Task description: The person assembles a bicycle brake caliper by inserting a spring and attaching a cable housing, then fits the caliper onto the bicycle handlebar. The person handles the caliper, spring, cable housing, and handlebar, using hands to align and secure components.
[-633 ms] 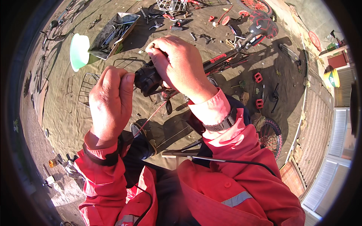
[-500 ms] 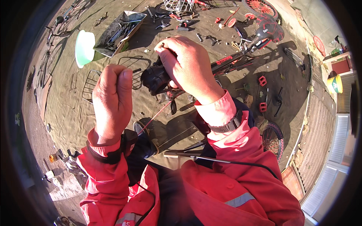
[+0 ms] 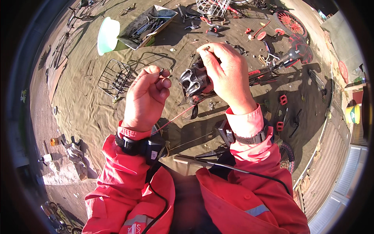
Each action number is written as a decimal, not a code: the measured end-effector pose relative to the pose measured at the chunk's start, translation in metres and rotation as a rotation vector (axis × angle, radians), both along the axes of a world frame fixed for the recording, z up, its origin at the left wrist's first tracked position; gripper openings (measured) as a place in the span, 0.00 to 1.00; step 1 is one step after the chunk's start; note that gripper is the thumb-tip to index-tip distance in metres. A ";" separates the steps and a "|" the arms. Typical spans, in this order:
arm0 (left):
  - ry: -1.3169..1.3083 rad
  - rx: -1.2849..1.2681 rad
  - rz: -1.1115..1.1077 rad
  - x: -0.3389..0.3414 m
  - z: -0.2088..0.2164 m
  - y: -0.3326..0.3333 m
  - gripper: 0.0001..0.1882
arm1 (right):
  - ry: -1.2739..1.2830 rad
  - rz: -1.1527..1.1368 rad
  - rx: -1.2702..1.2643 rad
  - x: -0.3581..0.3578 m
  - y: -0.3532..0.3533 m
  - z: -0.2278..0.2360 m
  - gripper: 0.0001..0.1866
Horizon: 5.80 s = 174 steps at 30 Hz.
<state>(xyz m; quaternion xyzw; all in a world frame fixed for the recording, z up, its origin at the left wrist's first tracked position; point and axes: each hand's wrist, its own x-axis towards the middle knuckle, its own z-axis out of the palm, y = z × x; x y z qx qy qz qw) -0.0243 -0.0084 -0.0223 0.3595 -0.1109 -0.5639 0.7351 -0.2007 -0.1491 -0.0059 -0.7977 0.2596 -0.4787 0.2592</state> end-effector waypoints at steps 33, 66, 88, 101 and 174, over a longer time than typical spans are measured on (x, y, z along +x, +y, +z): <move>-1.078 0.022 0.076 -0.041 0.004 0.010 0.04 | 0.067 0.022 0.090 -0.005 0.002 0.003 0.07; -1.578 0.051 0.167 -0.038 0.014 0.009 0.09 | 0.042 0.017 0.061 -0.002 -0.001 0.001 0.06; -1.521 0.054 0.123 -0.037 0.018 0.008 0.07 | 0.090 0.025 0.049 -0.004 -0.002 0.001 0.08; -1.461 0.123 0.026 -0.035 0.019 0.011 0.05 | 0.090 0.025 0.065 -0.003 -0.002 0.002 0.08; -1.305 0.064 0.080 -0.024 0.009 0.013 0.07 | 0.080 0.066 0.105 -0.005 -0.003 0.000 0.08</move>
